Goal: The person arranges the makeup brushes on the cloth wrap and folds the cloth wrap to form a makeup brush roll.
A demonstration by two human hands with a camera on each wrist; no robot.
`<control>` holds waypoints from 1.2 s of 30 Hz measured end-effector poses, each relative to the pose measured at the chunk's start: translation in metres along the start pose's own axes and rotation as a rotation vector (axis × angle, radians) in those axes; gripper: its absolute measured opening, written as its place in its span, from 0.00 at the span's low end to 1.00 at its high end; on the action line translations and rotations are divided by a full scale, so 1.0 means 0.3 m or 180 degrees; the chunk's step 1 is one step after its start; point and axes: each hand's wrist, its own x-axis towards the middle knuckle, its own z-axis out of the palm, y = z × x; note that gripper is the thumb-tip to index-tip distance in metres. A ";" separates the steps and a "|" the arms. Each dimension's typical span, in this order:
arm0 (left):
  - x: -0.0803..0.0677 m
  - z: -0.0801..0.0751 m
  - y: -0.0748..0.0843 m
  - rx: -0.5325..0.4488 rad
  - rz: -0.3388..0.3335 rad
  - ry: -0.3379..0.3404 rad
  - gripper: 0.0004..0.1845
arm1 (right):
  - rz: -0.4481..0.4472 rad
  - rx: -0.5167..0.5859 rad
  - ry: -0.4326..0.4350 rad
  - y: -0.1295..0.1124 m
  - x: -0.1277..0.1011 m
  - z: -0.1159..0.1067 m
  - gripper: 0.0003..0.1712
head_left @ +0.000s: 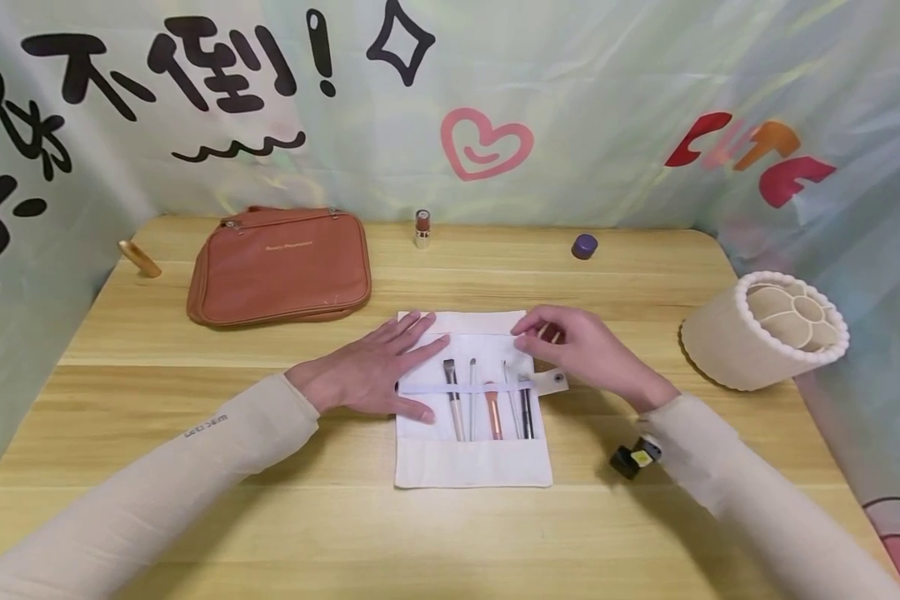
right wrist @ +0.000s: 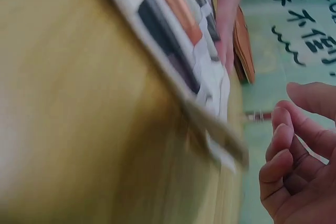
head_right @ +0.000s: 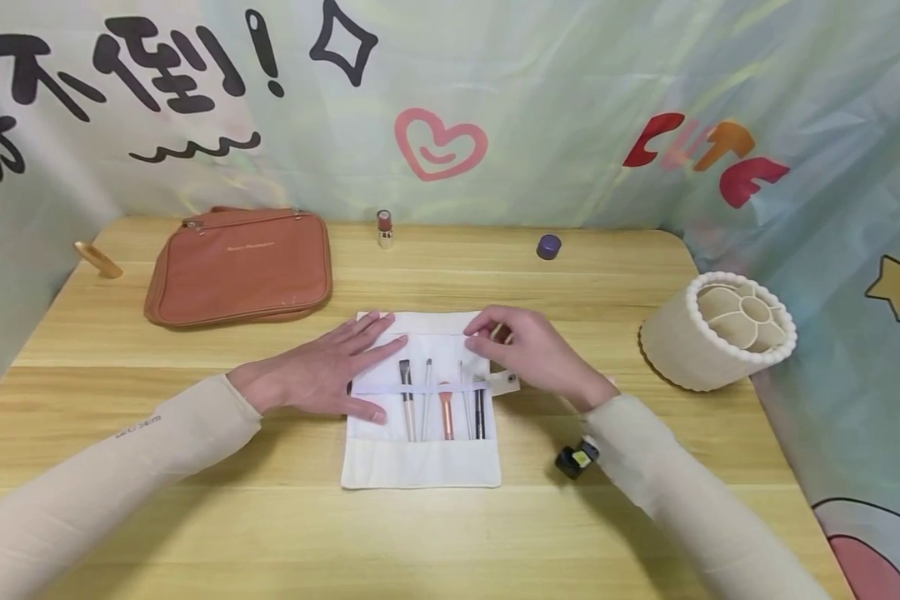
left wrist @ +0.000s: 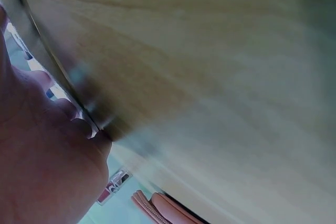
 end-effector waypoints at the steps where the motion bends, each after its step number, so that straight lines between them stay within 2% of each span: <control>1: -0.001 -0.001 0.000 -0.0007 0.0000 -0.0006 0.61 | 0.0048 0.0005 0.0031 0.013 -0.022 -0.014 0.12; 6: -0.002 -0.001 0.001 -0.0026 0.0012 0.0006 0.61 | 0.0208 -0.0005 0.0176 0.075 -0.137 -0.074 0.13; 15: 0.000 0.006 -0.004 -0.0008 0.0017 -0.0004 0.60 | 0.0660 -0.0056 0.0301 0.200 -0.319 -0.151 0.18; 22: 0.000 0.002 -0.004 0.0018 0.0028 -0.0015 0.60 | 0.0655 -0.0166 0.0499 0.311 -0.426 -0.147 0.15; 26: -0.003 -0.003 -0.002 0.0008 0.0027 -0.0001 0.60 | 0.0705 -0.0303 0.0590 0.354 -0.447 -0.126 0.17; 31: -0.005 -0.003 -0.001 -0.0009 0.0014 0.0004 0.60 | 0.0627 -0.0517 0.0675 0.349 -0.435 -0.108 0.18; 36: -0.003 -0.004 0.003 -0.0010 0.0026 -0.0015 0.60 | 0.0695 -0.0681 0.0470 0.311 -0.426 -0.099 0.14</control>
